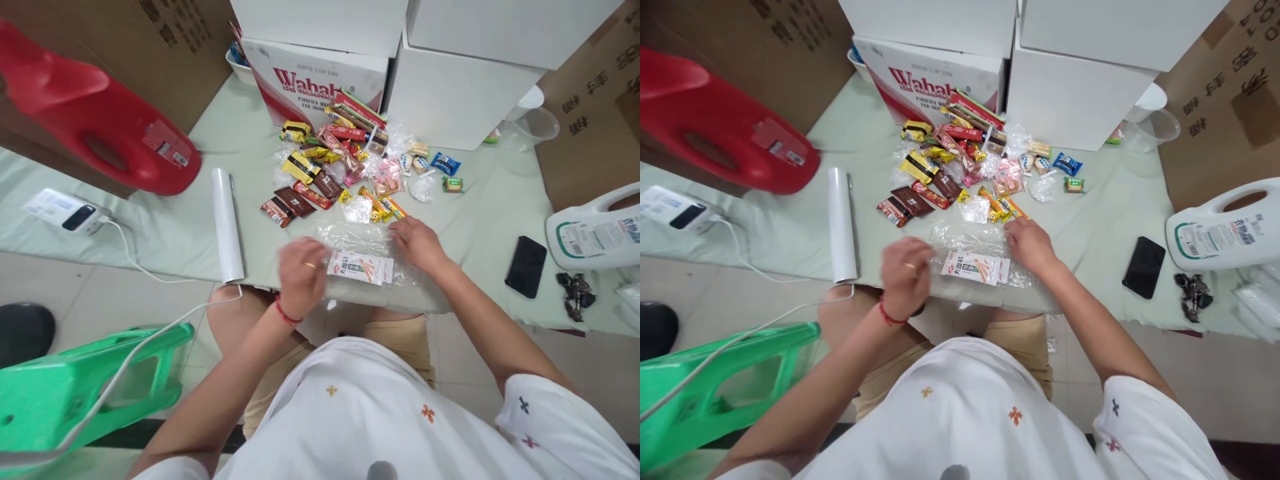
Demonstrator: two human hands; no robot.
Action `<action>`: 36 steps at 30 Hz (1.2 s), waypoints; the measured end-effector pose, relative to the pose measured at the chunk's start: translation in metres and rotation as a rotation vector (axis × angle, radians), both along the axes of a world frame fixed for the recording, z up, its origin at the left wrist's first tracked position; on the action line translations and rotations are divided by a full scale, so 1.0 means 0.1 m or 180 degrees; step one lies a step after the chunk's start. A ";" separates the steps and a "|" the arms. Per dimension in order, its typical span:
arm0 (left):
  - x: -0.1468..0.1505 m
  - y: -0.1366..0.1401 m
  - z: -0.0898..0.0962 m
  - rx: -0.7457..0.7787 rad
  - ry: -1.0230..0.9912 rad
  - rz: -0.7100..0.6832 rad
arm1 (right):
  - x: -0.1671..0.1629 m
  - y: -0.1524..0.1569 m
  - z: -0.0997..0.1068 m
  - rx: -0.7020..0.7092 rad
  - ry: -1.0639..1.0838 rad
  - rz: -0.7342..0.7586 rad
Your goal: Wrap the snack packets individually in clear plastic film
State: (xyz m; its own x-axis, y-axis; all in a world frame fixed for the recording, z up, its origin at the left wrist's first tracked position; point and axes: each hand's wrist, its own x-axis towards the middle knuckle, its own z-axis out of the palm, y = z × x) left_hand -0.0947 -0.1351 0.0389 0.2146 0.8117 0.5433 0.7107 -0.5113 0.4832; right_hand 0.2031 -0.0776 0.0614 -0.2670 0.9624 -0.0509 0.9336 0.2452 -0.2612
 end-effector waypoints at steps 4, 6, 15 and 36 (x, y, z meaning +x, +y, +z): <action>0.37 -0.07 -0.19 -0.1162 0.0955 -0.0957 | -0.36 0.27 -0.15 -0.0200 -0.0165 0.0033; 0.43 -0.03 -0.26 -0.1343 0.1028 -0.0774 | -0.39 0.38 -0.17 -0.0430 -0.0024 0.0105; 0.41 -0.01 -0.30 -0.1382 0.0796 -0.0518 | -0.20 -0.19 0.00 -0.0501 0.0585 0.1816; -0.60 0.10 -0.05 -0.1597 0.0516 -0.1622 | -0.33 -0.58 -0.16 -0.0514 -0.0693 0.2069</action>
